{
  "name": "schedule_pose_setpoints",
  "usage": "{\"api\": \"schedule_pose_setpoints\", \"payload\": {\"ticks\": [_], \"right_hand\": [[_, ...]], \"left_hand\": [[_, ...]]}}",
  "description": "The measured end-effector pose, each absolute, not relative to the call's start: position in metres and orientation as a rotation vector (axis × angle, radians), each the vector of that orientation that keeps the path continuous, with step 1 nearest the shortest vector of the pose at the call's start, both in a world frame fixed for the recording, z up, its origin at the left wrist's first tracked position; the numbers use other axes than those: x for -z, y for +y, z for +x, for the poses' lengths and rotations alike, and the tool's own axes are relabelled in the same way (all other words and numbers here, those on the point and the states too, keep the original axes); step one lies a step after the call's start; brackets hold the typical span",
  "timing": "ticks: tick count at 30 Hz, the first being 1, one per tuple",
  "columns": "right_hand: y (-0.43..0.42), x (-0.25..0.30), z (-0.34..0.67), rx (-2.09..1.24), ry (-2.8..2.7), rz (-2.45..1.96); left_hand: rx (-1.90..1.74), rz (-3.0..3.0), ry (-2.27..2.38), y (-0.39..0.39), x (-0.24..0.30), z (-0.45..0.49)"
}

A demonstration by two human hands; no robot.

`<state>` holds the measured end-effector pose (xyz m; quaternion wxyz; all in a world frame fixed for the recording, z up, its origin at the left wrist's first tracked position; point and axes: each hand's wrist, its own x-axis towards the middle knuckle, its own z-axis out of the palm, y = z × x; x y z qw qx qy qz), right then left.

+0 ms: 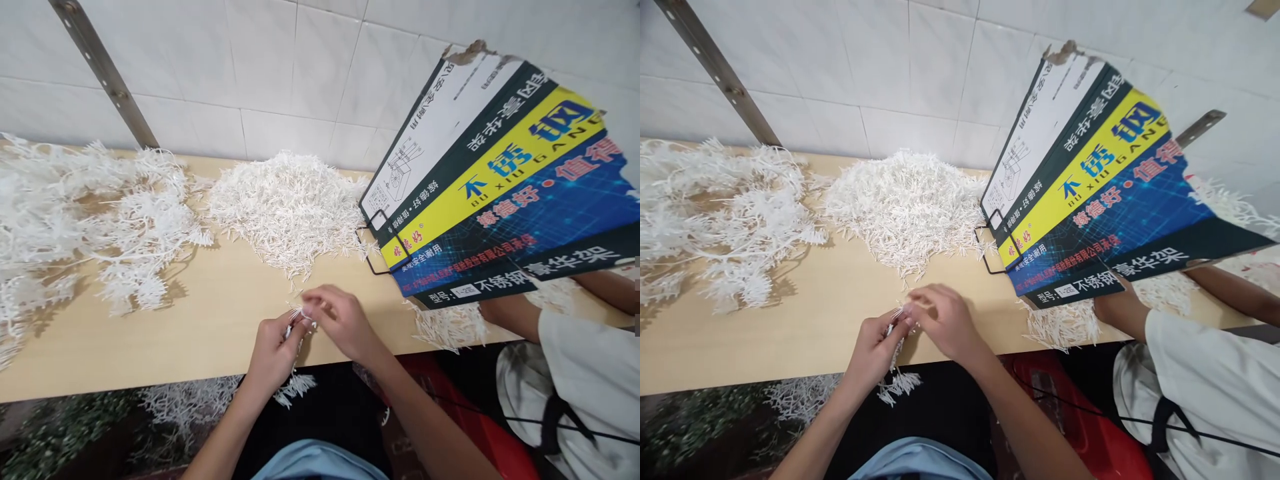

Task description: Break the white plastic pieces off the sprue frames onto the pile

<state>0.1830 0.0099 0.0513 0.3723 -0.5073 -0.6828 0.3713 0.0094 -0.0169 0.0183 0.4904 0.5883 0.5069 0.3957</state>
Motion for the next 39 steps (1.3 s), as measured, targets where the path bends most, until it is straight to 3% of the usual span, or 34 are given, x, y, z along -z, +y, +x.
{"api": "schedule_pose_setpoints", "payload": {"ticks": [4, 10, 17, 23, 31, 39], "right_hand": [[-0.005, -0.025, 0.157, -1.140, -1.392, -1.319], [0.050, -0.019, 0.179, -0.853, -0.789, -1.276], [0.041, -0.032, 0.213, -0.547, -1.541, -1.454], [-0.021, -0.022, 0.182, -1.109, -1.469, -1.357], [-0.023, -0.016, 0.187, -1.103, -0.994, -1.275], [-0.050, -0.037, 0.179, -1.426, -0.971, -1.206]], "left_hand": [[-0.926, 1.485, 1.221, -0.016, -0.021, 0.009], [-0.874, 1.585, 1.267, -0.020, -0.022, 0.005], [-0.976, 1.452, 1.324, -0.018, -0.020, 0.007], [-0.985, 1.491, 1.285, -0.018, -0.019, 0.010], [-0.798, 1.417, 1.077, -0.022, -0.030, -0.002], [-0.960, 1.148, 1.125, -0.037, -0.034, 0.018]]}}
